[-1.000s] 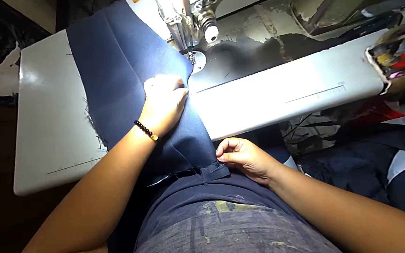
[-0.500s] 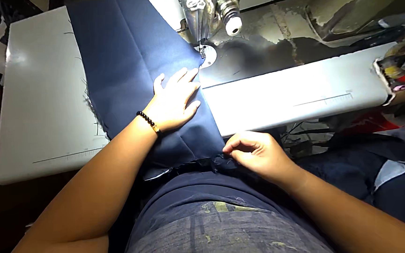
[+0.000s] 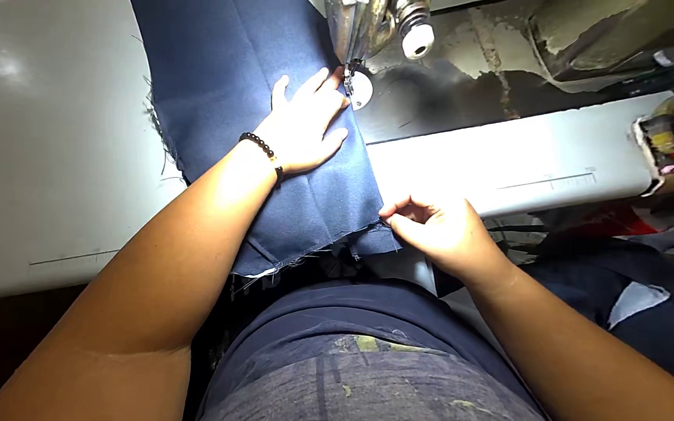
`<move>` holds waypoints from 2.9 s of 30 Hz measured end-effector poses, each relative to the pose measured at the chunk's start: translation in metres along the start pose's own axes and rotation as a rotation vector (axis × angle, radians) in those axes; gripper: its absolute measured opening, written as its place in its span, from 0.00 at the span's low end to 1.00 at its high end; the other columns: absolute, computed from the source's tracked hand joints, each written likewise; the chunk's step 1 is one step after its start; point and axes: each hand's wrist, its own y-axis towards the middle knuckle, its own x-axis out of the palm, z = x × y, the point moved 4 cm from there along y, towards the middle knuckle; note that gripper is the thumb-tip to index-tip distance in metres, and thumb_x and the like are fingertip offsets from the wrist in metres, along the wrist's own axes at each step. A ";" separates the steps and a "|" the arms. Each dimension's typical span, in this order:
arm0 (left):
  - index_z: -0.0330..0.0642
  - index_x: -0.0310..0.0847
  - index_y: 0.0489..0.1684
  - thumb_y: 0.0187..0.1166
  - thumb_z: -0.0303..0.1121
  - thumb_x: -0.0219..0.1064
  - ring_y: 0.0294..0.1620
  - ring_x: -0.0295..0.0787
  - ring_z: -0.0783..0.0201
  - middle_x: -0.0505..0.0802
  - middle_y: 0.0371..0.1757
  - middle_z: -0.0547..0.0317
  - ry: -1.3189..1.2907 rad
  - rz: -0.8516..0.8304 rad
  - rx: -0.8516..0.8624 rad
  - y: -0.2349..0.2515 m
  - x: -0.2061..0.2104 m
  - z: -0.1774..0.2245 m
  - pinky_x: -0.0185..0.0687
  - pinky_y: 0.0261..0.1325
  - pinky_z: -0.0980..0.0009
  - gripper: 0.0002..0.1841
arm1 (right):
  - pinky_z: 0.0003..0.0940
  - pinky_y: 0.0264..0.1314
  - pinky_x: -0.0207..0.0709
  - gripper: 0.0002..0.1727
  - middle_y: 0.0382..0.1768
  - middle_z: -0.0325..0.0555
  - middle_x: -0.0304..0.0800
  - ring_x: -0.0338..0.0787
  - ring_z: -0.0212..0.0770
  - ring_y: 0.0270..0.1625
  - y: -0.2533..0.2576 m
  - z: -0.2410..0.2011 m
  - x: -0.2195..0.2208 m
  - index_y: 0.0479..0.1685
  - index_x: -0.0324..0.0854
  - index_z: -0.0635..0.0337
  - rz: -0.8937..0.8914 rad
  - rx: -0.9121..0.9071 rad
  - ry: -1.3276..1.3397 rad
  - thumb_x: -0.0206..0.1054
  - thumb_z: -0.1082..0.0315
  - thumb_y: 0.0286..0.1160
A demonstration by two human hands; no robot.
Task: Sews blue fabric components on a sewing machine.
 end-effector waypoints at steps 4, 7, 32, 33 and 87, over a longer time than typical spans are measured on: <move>0.46 0.70 0.83 0.85 0.52 0.47 0.98 0.40 0.51 0.58 0.96 0.54 -0.009 -0.010 0.000 -0.001 -0.001 0.001 0.28 0.84 0.22 0.31 | 0.14 0.25 0.76 0.07 0.26 0.29 0.89 0.81 0.18 0.23 0.000 0.000 0.000 0.34 0.89 0.55 0.004 0.008 -0.023 0.67 0.75 0.62; 0.46 0.70 0.83 0.85 0.53 0.46 0.98 0.40 0.51 0.58 0.96 0.55 -0.003 -0.010 0.006 -0.001 0.000 0.000 0.29 0.84 0.23 0.31 | 0.14 0.24 0.76 0.07 0.25 0.30 0.89 0.81 0.18 0.22 0.000 0.000 0.001 0.33 0.89 0.55 0.005 0.021 -0.021 0.67 0.75 0.63; 0.50 0.80 0.79 0.74 0.41 0.56 0.88 0.64 0.45 0.79 0.83 0.47 -0.243 0.425 0.089 -0.103 0.032 0.081 0.50 0.84 0.35 0.30 | 0.18 0.22 0.70 0.09 0.25 0.38 0.84 0.77 0.26 0.21 0.000 -0.008 0.007 0.29 0.82 0.58 -0.020 0.186 0.435 0.61 0.82 0.69; 0.51 0.81 0.78 0.70 0.42 0.58 0.88 0.65 0.44 0.81 0.81 0.48 -0.144 0.443 0.152 -0.105 0.033 0.082 0.49 0.84 0.33 0.31 | 0.18 0.22 0.70 0.09 0.25 0.38 0.83 0.76 0.26 0.21 0.000 -0.009 0.011 0.30 0.80 0.57 -0.017 0.216 0.492 0.61 0.82 0.69; 0.50 0.80 0.70 0.81 0.56 0.58 0.93 0.58 0.57 0.73 0.89 0.61 -0.153 0.241 -0.033 -0.058 0.023 0.048 0.41 0.82 0.33 0.27 | 0.39 0.53 0.82 0.14 0.50 0.51 0.96 0.92 0.48 0.53 -0.017 0.018 0.021 0.46 0.95 0.59 0.158 -0.743 -0.505 0.63 0.70 0.73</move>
